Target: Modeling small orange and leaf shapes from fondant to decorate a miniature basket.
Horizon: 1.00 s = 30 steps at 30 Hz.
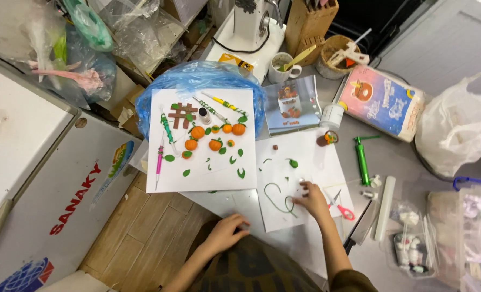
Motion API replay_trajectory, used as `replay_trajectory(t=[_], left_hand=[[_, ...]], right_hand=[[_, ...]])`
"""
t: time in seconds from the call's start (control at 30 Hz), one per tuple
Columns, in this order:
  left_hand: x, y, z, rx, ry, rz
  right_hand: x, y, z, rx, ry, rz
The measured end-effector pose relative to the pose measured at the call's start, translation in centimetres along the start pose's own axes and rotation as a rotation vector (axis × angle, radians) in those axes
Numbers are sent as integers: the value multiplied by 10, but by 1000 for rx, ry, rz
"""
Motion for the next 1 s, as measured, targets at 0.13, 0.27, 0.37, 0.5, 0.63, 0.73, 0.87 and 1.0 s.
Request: replay_trajectory(t=[0.13, 0.27, 0.37, 0.5, 0.63, 0.73, 0.87, 1.0], left_hand=[[34, 14, -42, -32, 0, 22], [47, 22, -109, -242, 130, -52], [61, 23, -163, -420, 230, -78], [63, 15, -212, -640, 160, -217], [28, -4, -214, -650, 80, -364], [25, 13, -230, -660, 163, -327], [-29, 33, -201, -438, 478, -285], [-53, 59, -183, 14, 475, 9]], right_hand=[[-1, 40, 49, 11, 113, 16], [7, 67, 56, -141, 87, 9], [12, 75, 49, -231, 71, 37], [4, 68, 47, -241, 35, 82], [-10, 47, 50, -216, -41, 45], [3, 17, 61, -222, -59, -106], [5, -24, 56, -232, -179, -296], [21, -73, 58, -98, -306, -643]])
Point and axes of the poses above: each hand's wrist, its own z-axis away from the middle knuckle, its own y-axis out of the palm, x = y × z, the point moved 1 cm from there along -z, towards the middle knuckle, and after that the axes turned 9 degrees about x, right-handed, at the moved point
